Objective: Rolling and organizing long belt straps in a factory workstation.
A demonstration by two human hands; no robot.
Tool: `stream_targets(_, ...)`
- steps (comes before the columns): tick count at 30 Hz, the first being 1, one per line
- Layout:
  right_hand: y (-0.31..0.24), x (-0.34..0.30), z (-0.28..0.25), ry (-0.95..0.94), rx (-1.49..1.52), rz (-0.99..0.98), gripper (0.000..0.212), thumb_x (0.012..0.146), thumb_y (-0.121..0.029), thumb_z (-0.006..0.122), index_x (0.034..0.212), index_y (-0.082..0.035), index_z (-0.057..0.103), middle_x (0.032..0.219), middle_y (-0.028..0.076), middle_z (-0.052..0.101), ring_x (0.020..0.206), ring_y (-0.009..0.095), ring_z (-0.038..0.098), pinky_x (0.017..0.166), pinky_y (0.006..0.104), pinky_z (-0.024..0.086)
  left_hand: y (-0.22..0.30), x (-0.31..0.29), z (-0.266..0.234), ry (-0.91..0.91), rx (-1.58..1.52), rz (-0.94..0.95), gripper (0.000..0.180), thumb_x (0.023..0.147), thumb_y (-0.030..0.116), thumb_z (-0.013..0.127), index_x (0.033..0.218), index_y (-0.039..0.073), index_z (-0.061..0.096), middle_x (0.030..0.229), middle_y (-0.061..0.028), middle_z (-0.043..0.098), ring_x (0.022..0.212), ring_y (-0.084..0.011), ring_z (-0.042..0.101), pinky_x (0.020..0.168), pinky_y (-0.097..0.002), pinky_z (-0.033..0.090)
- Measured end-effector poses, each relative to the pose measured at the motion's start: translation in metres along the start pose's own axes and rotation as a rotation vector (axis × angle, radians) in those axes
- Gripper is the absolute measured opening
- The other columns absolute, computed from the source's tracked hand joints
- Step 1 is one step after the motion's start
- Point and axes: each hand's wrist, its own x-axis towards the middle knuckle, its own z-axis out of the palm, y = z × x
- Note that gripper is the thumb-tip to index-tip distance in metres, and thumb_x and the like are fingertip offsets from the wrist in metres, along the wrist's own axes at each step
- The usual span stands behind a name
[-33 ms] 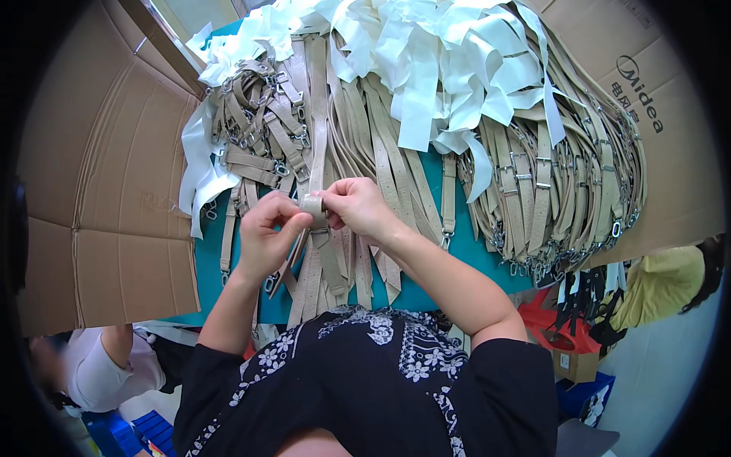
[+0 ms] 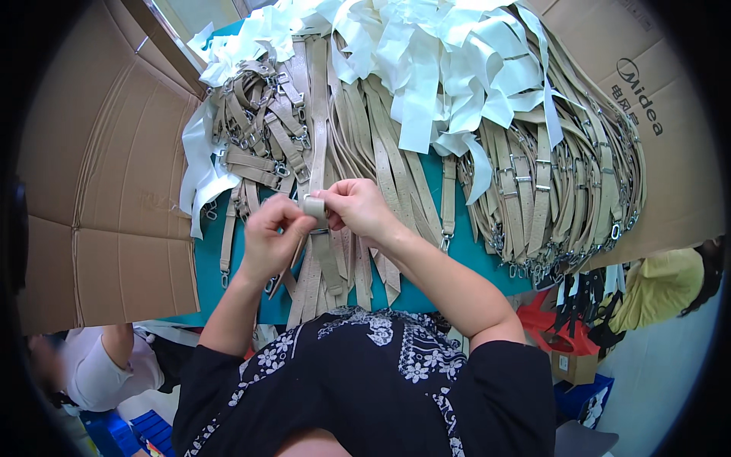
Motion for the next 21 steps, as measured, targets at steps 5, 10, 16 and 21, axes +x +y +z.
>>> stream_targets(5,-0.001,-0.002,-0.001,0.039,0.034,-0.044,0.020,0.082,-0.024,0.063,0.072,-0.007,0.059,0.064,0.000,0.058,0.051,0.006,0.052,0.047,0.0193,0.043,-0.005,-0.021,0.031,0.173,-0.059,-0.228,0.017,0.075,0.009,0.069,0.074,0.003,0.052,0.062,-0.0003,0.045,0.052,-0.0070,0.043,0.045,-0.0231,0.036)
stream_targets(10,0.015,0.004,-0.011,0.097,0.147,-0.063,0.018,0.085,-0.020,0.060,0.075,-0.005,0.059,0.067,0.001,0.059,0.054,0.006,0.054,0.050,0.0206,0.045,-0.004,-0.041,0.045,-0.044,0.461,-0.006,0.027,0.082,0.022,0.060,0.067,0.005,0.044,0.059,-0.0131,0.051,0.051,-0.0304,0.053,0.045,-0.0389,0.041)
stream_targets(16,0.027,0.009,-0.021,0.070,0.208,-0.073,0.016,0.087,-0.019,0.056,0.078,-0.005,0.055,0.071,0.002,0.058,0.057,0.008,0.056,0.053,0.0233,0.047,0.005,-0.062,0.066,-0.579,0.359,-0.099,0.036,0.090,0.032,0.045,0.069,0.005,0.058,0.061,-0.0112,0.058,0.054,-0.0287,0.058,0.050,-0.0393,0.045)
stream_targets(21,-0.002,-0.019,-0.054,0.034,0.037,0.092,0.018,0.092,-0.023,0.046,0.086,-0.007,0.050,0.067,0.001,0.054,0.049,0.008,0.051,0.046,0.0215,0.043,-0.022,-0.025,0.056,-0.774,-0.476,-0.736,0.053,0.091,0.047,0.037,0.068,0.003,0.056,0.063,-0.0057,0.058,0.061,-0.0170,0.059,0.056,-0.0291,0.047)
